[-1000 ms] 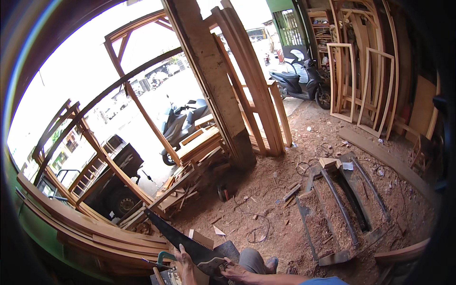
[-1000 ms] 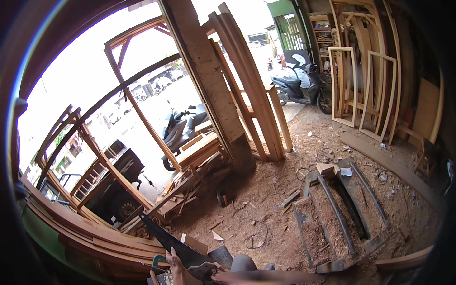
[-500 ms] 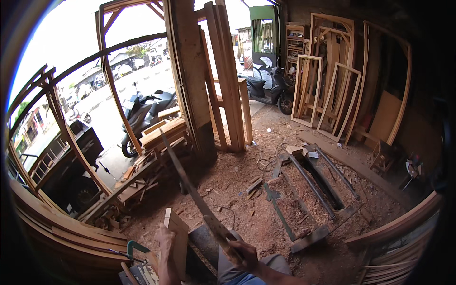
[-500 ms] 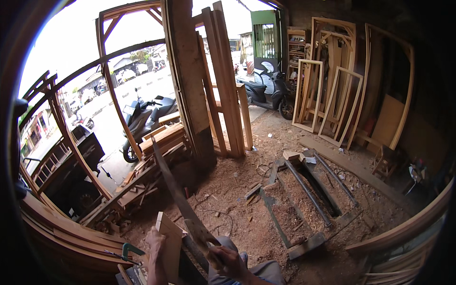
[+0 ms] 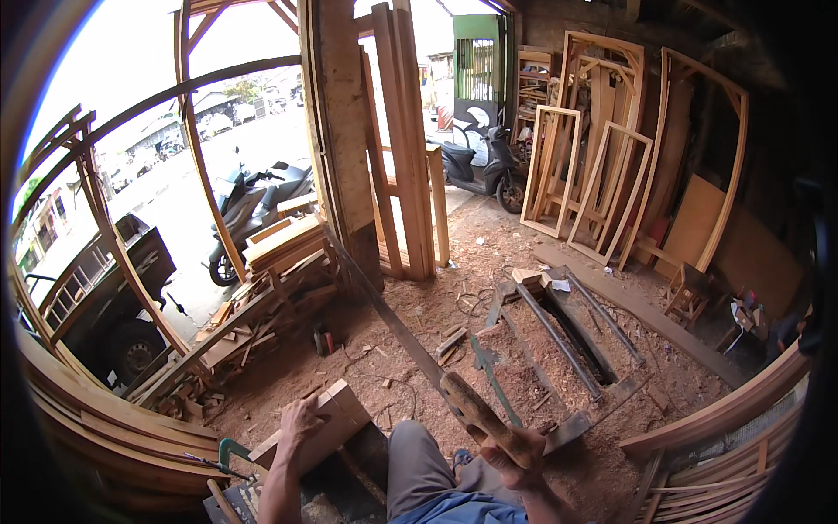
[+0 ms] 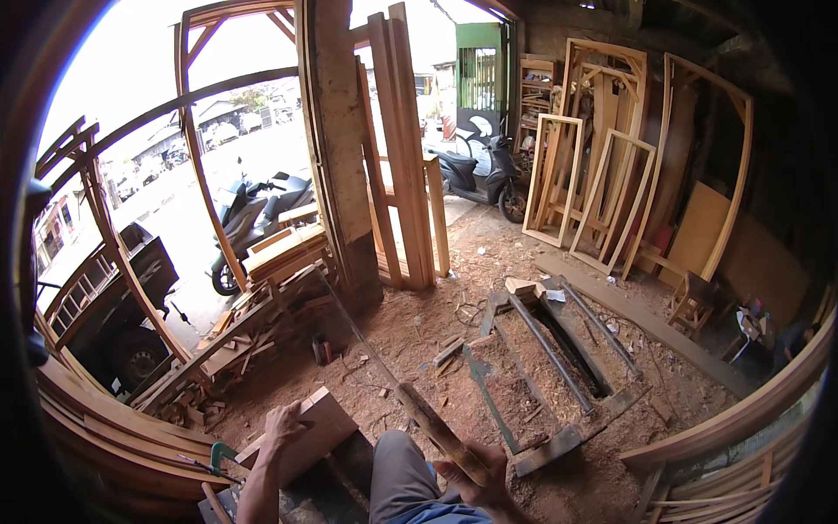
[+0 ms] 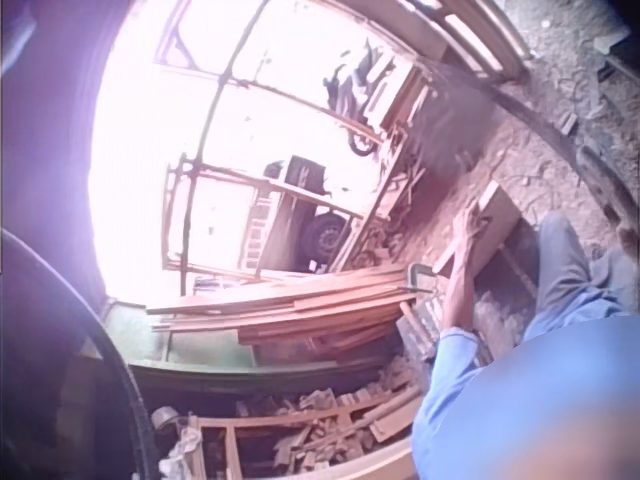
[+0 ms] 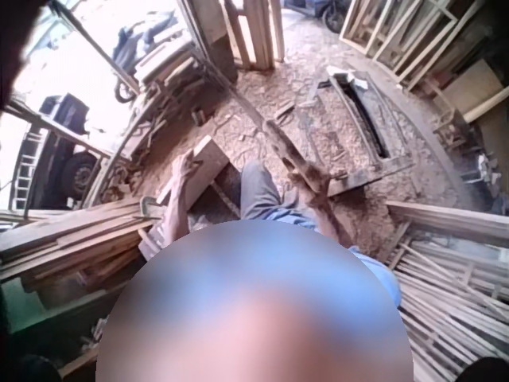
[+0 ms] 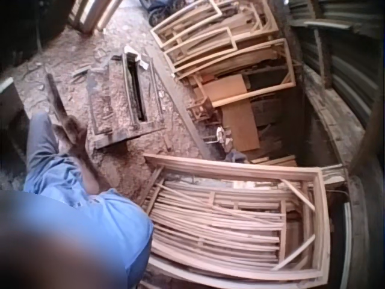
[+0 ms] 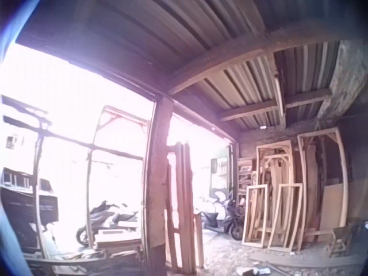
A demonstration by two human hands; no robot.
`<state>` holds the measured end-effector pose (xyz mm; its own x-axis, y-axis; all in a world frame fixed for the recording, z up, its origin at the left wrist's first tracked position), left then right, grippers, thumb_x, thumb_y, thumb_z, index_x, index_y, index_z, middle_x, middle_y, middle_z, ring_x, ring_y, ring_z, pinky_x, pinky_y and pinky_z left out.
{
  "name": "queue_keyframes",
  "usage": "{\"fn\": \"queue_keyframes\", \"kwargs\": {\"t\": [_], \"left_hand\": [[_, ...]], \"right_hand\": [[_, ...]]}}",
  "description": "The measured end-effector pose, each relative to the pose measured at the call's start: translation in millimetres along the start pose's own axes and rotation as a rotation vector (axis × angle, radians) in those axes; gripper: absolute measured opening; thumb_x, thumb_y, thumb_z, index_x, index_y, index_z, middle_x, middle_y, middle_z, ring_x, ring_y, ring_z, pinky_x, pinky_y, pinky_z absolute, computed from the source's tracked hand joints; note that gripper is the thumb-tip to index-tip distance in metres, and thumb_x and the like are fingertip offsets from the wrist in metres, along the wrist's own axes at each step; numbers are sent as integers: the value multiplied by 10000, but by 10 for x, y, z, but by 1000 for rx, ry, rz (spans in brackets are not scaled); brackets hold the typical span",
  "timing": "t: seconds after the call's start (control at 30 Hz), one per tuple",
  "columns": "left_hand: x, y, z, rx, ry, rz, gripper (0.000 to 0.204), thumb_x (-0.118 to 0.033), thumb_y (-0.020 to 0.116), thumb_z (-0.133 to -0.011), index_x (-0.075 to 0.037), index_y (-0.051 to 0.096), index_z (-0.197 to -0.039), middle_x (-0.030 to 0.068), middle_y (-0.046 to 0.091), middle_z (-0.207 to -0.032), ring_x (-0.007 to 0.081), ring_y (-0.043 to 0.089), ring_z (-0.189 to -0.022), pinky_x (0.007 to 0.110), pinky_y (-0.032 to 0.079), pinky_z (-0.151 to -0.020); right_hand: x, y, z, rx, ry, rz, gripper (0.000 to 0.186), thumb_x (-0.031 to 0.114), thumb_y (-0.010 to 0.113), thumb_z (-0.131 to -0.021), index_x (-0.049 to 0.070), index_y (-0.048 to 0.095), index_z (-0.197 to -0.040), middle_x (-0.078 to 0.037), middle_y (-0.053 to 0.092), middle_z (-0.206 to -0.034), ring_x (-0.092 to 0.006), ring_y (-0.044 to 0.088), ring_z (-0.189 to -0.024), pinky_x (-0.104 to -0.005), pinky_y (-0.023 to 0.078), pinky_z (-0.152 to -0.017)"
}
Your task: The person uses a circular saw to cut a marked piece of wood, then switches to a hand saw to finish the cut. The person handles the wood and saws throughout the task.
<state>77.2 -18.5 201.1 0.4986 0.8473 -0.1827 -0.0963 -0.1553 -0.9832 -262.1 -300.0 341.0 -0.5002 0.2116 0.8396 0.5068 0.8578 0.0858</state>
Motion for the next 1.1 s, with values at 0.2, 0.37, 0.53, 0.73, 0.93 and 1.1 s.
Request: {"fn": "queue_keyframes", "kwargs": {"t": [0.2, 0.37, 0.53, 0.73, 0.93, 1.1], "left_hand": [[-114, -42, -52, -44, -79, 83, 560, -578, 795, -713, -59, 703, -902, 209, 719, -894, 390, 692, -908, 488, 526, -811], [-143, -54, -75, 29, -132, 11, 580, -620, 746, -763, -74, 709, -955, 209, 726, -935, 390, 691, -952, 483, 525, -849], [-180, -53, -58, 32, -118, -49, 592, -633, 737, -771, -76, 699, -969, 212, 724, -983, 383, 687, -989, 479, 527, -861], [20, -14, -422, 281, -121, -49, 430, -409, 804, -705, -69, 763, -965, 187, 738, -943, 363, 714, -919, 454, 573, -793], [51, 5, -454, 115, -110, -24, 457, -334, 793, -716, -90, 700, -1091, 175, 735, -980, 366, 694, -987, 469, 541, -856], [37, 37, -295, -64, -221, 152, 402, -349, 735, -796, -114, 656, -1112, 178, 728, -1020, 382, 664, -1061, 490, 492, -896]], "right_hand": [[-275, -300, -49, -80, 64, -181, 229, 181, 729, -912, -28, 660, -845, -44, 589, -667, -103, 535, -562, -281, 395, -507], [-269, -588, 32, -113, -22, -79, 258, 215, 713, -916, -24, 657, -836, -61, 611, -675, -136, 575, -559, -286, 424, -513], [-398, -680, 77, -105, 57, -163, 274, 219, 714, -911, -13, 627, -794, -56, 580, -604, -139, 560, -509, -294, 432, -498], [-735, -749, 121, -27, 56, -92, 271, 207, 723, -904, 33, 548, -791, -62, 567, -610, -153, 539, -492, -300, 400, -487], [-848, -594, 307, 10, 121, -127, 287, 210, 758, -878, 24, 563, -777, -11, 544, -615, -99, 497, -514, -282, 385, -483], [-904, -209, 379, 108, 305, -110, 238, 151, 751, -876, 22, 602, -743, 36, 527, -610, -77, 488, -529, -260, 362, -489]]}}
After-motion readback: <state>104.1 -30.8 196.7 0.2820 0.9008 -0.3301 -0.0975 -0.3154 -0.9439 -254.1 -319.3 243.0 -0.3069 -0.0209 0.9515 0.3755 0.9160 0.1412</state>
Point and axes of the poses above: each hand's wrist, its own z-axis away from the middle knuckle, its own y-axis out of the palm, x = y × z, the point moved 5 cm from there along -z, towards the middle knuckle
